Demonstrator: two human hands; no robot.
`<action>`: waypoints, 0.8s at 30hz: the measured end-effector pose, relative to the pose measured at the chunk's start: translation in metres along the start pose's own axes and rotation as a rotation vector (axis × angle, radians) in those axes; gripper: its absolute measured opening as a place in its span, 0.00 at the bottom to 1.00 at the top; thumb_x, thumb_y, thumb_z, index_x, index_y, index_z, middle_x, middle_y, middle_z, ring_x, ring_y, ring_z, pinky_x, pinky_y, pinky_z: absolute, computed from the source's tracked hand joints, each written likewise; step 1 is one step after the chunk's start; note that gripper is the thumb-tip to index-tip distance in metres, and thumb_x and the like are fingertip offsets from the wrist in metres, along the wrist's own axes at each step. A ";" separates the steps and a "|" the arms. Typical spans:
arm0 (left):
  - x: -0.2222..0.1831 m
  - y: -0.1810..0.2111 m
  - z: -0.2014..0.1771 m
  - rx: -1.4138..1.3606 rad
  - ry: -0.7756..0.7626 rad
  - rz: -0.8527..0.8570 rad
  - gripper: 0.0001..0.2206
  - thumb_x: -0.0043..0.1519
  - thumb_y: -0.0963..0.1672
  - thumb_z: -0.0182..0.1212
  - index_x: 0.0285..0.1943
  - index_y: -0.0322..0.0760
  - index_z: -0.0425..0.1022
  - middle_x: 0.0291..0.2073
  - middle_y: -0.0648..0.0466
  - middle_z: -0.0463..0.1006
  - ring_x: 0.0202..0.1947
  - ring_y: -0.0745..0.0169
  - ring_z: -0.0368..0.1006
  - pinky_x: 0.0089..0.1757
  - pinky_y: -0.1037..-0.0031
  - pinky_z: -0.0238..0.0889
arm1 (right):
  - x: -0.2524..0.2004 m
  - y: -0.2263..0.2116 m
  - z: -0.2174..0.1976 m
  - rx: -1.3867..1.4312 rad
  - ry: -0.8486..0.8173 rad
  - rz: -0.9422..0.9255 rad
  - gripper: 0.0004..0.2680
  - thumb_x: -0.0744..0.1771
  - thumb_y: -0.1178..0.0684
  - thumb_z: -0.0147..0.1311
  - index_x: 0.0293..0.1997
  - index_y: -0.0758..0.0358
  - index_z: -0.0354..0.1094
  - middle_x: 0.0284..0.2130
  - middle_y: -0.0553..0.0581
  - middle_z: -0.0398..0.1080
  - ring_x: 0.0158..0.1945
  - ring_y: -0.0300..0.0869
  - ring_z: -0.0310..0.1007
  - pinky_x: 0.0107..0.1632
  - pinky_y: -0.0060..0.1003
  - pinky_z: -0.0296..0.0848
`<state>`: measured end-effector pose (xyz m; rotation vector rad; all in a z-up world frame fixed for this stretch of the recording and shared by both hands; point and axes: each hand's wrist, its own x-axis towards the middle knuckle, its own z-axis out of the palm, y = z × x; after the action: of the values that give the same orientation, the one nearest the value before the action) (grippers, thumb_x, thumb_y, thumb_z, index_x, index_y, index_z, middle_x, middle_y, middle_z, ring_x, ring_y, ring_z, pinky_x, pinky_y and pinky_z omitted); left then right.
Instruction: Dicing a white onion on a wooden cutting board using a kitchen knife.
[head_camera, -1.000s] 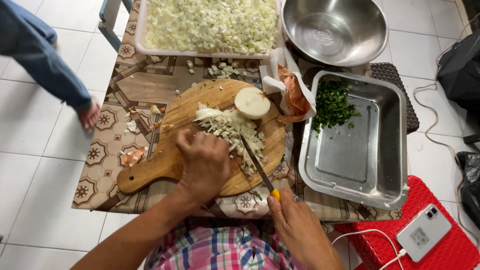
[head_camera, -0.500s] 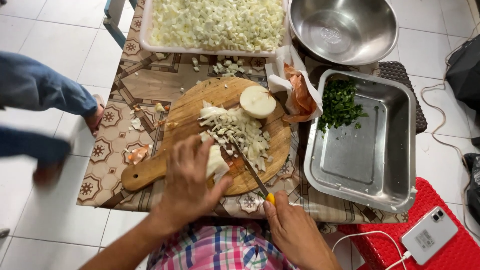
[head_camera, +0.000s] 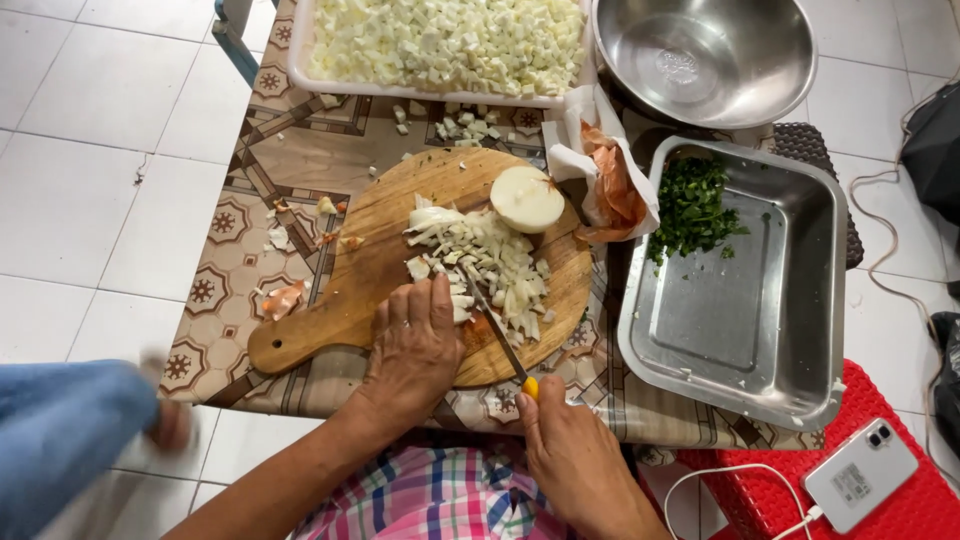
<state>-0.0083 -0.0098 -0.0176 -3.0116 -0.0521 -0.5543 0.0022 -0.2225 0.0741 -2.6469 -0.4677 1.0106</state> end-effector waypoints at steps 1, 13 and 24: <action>-0.002 0.000 -0.005 0.000 0.000 -0.004 0.32 0.58 0.45 0.54 0.72 0.28 0.55 0.53 0.45 0.64 0.49 0.51 0.62 0.48 0.65 0.63 | 0.000 -0.001 -0.001 -0.003 -0.001 -0.002 0.11 0.73 0.37 0.30 0.45 0.50 0.48 0.23 0.58 0.69 0.27 0.57 0.68 0.34 0.53 0.65; 0.006 0.003 -0.019 0.168 0.100 -0.007 0.23 0.61 0.46 0.49 0.65 0.29 0.63 0.45 0.47 0.69 0.31 0.63 0.63 0.22 0.79 0.62 | 0.003 -0.008 -0.004 -0.015 -0.034 0.036 0.11 0.74 0.38 0.30 0.44 0.51 0.48 0.23 0.54 0.68 0.25 0.51 0.68 0.33 0.50 0.67; 0.014 0.008 -0.030 0.202 0.149 0.017 0.18 0.61 0.45 0.48 0.58 0.30 0.69 0.40 0.46 0.70 0.30 0.58 0.66 0.22 0.74 0.62 | -0.004 -0.021 0.000 -0.043 -0.060 0.077 0.10 0.74 0.38 0.29 0.46 0.49 0.50 0.22 0.45 0.67 0.23 0.40 0.65 0.32 0.43 0.70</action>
<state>-0.0054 -0.0200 0.0145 -2.7652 -0.0684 -0.7237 -0.0046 -0.2048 0.0841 -2.6973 -0.4075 1.1183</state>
